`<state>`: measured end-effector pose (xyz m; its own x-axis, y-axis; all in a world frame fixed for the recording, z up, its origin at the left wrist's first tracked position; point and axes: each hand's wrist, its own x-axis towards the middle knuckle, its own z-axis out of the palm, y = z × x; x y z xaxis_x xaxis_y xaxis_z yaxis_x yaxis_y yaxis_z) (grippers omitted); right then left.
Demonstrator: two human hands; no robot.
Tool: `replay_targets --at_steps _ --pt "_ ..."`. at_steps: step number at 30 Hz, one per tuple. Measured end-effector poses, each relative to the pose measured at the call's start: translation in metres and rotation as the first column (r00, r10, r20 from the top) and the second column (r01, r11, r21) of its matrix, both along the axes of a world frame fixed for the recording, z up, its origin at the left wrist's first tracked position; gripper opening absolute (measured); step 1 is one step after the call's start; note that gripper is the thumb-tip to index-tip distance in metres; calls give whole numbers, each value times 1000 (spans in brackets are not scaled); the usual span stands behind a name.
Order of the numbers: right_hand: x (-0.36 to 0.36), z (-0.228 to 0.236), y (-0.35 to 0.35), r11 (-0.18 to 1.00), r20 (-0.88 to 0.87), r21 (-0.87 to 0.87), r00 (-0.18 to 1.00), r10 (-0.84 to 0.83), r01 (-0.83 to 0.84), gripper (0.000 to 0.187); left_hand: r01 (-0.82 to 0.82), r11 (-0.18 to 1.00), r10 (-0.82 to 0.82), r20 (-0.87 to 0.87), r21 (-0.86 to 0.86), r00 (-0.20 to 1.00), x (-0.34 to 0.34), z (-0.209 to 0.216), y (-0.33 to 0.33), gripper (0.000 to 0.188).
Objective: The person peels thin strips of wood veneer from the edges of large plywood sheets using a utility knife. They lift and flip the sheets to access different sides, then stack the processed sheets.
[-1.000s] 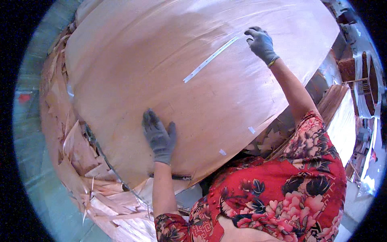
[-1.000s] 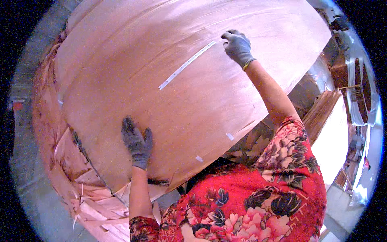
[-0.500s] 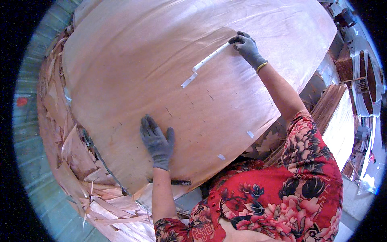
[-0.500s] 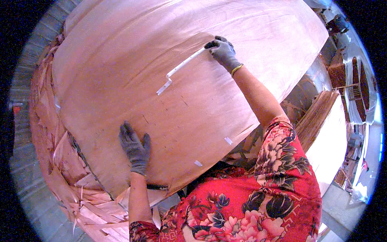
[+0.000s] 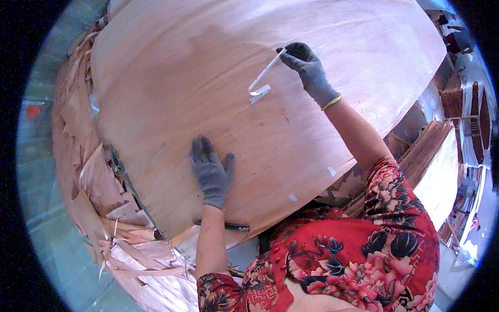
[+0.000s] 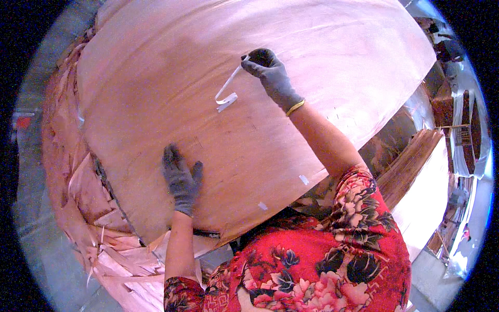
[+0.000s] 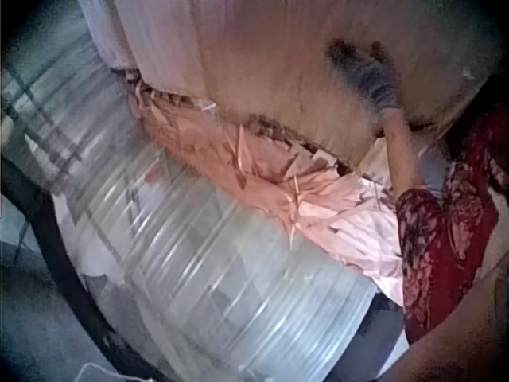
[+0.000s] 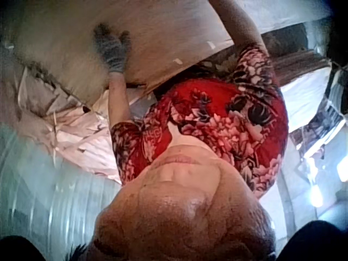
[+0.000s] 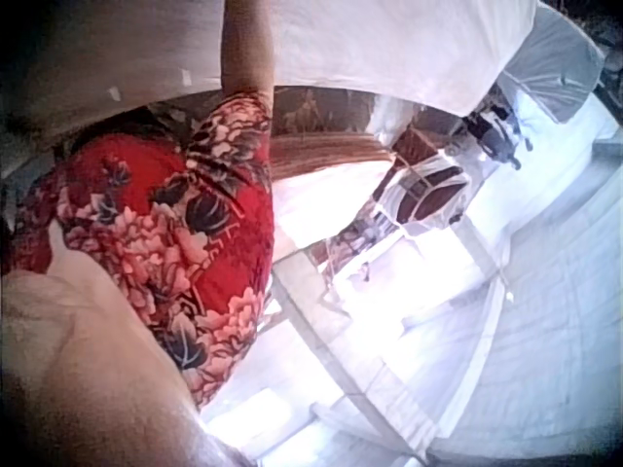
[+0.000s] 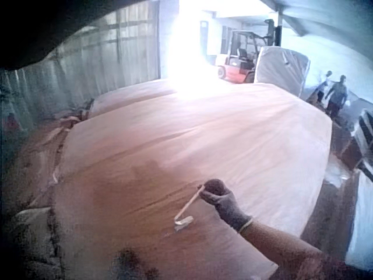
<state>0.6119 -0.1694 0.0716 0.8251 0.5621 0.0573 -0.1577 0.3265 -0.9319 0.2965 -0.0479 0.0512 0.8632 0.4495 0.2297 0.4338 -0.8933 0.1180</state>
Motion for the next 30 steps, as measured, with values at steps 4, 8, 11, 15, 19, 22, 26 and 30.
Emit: replay_targets --at_steps 4,8,11,15,19,22,26,30 --pt "-22 9 23 996 -39 44 996 -79 81 13 -12 999 12 -5 -34 1000 1 3 -2 77" --pt "-77 28 41 994 370 55 923 -105 91 21 -2 1000 2 -9 -5 1000 3 7 -4 77" --pt "-142 55 61 999 868 -35 496 17 26 21 -37 999 37 -31 -11 999 4 7 -6 69" --pt "-233 76 71 994 957 -85 272 100 -66 31 -29 999 28 -25 -18 999 0 9 -1 63" --pt "-262 119 48 971 833 -104 515 203 -214 37 17 999 -16 39 -42 999 -4 7 8 58" --pt "-249 148 23 923 525 21 790 316 -384 44 64 994 -50 149 -88 988 -3 -1 25 54" --pt "-247 195 -22 975 417 -103 882 220 -195 41 253 795 177 611 -551 772 -22 34 68 49" --pt "-267 219 -53 984 412 -179 906 96 -23 40 726 217 336 749 -652 571 -30 128 32 57"
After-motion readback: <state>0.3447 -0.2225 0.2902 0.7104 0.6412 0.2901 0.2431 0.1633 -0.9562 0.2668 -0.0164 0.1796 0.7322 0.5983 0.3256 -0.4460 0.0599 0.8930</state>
